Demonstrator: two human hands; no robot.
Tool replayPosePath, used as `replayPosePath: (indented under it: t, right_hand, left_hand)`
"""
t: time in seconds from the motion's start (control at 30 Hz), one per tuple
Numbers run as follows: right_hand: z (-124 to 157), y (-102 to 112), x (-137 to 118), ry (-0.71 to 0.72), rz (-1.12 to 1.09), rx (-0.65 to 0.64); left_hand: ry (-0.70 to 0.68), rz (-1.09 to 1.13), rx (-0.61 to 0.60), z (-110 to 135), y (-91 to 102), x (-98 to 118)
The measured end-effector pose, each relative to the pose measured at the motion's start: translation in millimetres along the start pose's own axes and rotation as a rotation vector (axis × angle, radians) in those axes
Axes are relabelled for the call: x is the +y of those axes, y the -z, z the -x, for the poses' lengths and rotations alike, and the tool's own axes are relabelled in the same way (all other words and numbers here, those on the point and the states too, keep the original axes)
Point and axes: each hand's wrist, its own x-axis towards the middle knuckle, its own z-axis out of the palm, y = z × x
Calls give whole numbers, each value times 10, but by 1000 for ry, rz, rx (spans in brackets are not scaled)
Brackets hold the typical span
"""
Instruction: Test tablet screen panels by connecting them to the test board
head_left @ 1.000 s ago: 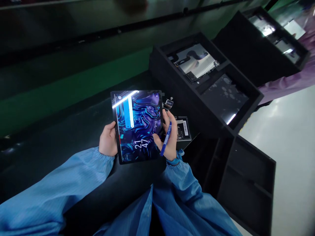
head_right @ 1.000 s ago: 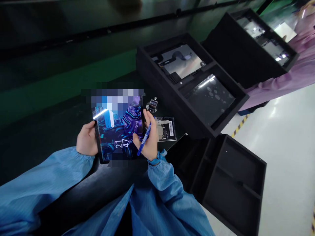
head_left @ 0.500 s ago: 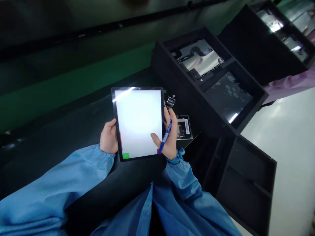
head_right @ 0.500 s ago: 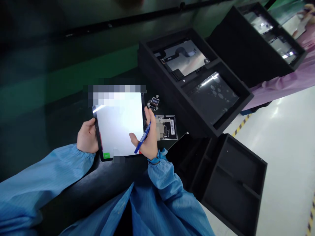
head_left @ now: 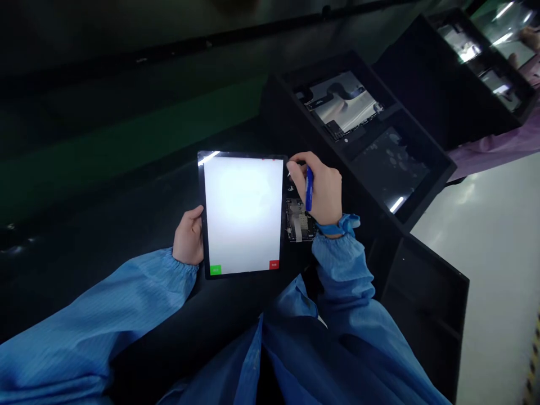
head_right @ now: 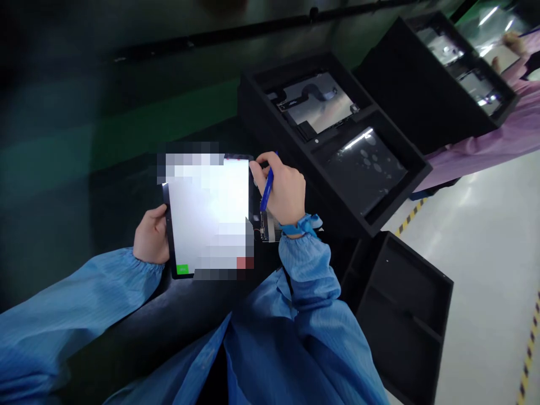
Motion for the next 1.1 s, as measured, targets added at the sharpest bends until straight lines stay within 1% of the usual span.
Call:
replayPosePath:
  t: [0.07, 0.1, 0.17, 0.2, 0.23, 0.3, 0.33, 0.37, 0.4, 0.5, 0.67, 0.73, 0.8, 0.83, 0.9, 0.93, 0.97, 1.0, 1.03, 1.1]
  right_hand:
    - [-126, 28, -3, 45, 133, -75]
    - [-143, 33, -22, 62, 197, -75]
    - [-90, 45, -102, 137, 293, -16]
    - [-28, 58, -158, 220, 308, 3]
    - [49, 79, -218, 340, 296, 5]
    - [220, 144, -327, 626, 208, -39]
    - [301, 186, -363, 734, 157, -53]
    - [371, 229, -383, 800, 114, -53]
    - [428, 273, -385, 823, 83, -32]
    - [527, 388, -309, 775, 48, 31]
    - [587, 560, -139, 694, 56, 43]
    - [586, 621, -120, 683, 50, 52]
    - [540, 637, -157, 695, -24, 55]
    - [493, 616, -201, 709, -93, 51]
    - [350, 505, -336, 749, -257, -4]
    - [257, 420, -420, 768, -331, -45]
    - [155, 324, -504, 766, -369, -125]
    - [49, 225, -581, 730, -374, -186]
    - [-53, 134, -639, 673, -394, -212]
    - [-220, 5, -674, 450, -454, -136]
  left_hand:
    - [65, 15, -59, 11, -3, 16]
    - [96, 21, -75, 19, -10, 27]
    - [142, 39, -88, 38, -33, 54]
    - [154, 43, -82, 48, -47, 68]
    - [160, 44, -72, 56, -59, 79]
    - [166, 35, -54, 65, -78, 91]
    - [167, 27, -47, 66, -82, 92]
    - [169, 17, -39, 65, -83, 89]
    - [168, 8, -36, 63, -82, 84]
    - [135, 6, -38, 54, -71, 66]
    - [87, 14, 6, 26, -29, 35]
    - [38, 8, 23, 7, -4, 13]
    - [-3, 7, 30, -9, 14, -8]
    - [2, 2, 11, -12, 17, -16]
    - [56, -6, -71, -6, 11, -20]
    - [98, -9, -123, 3, 3, -16]
    - [140, -12, -173, 15, -7, -7]
    - [170, -14, -208, 28, -19, 6]
    - [186, -17, -230, 40, -32, 22]
    - [190, -23, -233, 62, -55, 60]
